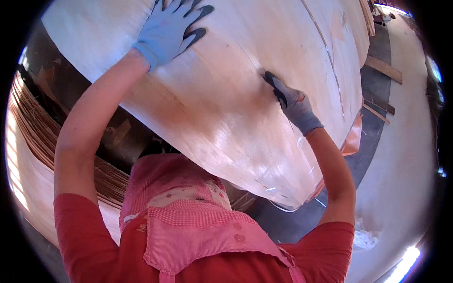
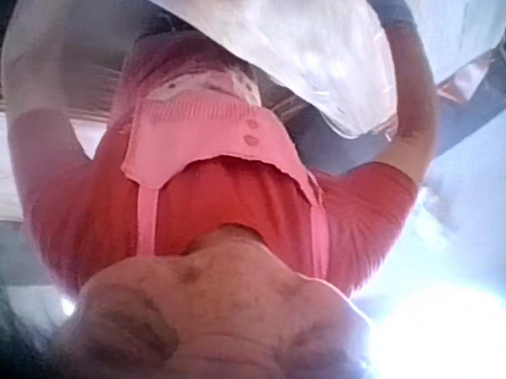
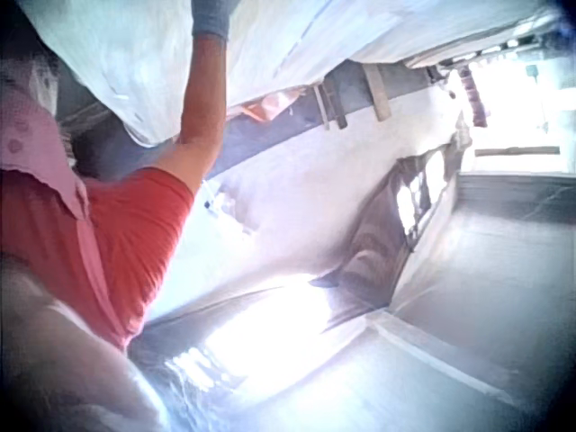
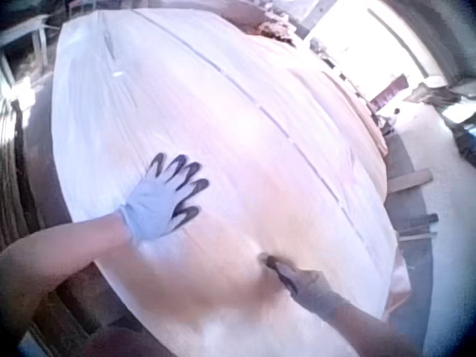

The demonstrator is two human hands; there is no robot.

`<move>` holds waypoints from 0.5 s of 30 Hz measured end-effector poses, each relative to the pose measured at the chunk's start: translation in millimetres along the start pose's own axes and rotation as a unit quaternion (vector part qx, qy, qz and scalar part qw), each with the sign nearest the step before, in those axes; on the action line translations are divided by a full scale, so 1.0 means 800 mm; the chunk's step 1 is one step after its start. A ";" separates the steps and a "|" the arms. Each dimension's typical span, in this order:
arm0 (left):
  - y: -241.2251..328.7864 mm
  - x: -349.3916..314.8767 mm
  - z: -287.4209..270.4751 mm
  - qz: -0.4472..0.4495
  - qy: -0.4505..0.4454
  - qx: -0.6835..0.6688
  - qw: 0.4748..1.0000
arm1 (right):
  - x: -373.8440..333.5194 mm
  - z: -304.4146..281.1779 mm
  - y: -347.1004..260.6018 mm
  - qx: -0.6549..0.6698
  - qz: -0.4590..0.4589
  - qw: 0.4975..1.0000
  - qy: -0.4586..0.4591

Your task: The person applies adhesive tape to cracks and seams on large wooden veneer sheets using a utility knife to cut the tape and a hand-held scraper to smooth the veneer. The person handles several strips of tape and places new pieces of veneer into gaps.

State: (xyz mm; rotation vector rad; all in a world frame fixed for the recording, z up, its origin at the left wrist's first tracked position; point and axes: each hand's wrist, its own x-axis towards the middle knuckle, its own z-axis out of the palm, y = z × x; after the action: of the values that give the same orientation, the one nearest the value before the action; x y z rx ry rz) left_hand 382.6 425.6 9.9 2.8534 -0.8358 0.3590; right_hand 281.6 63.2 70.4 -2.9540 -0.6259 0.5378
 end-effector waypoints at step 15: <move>0.001 -0.012 -0.015 0.018 0.022 0.006 1.000 | -0.119 0.034 0.041 -0.043 0.036 0.998 -0.030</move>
State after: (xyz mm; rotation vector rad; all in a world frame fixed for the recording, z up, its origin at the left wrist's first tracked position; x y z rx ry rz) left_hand 372.2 432.7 18.7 2.8339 -0.8805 0.4326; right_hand 202.8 -5.2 70.7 -3.0607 -0.5644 0.6230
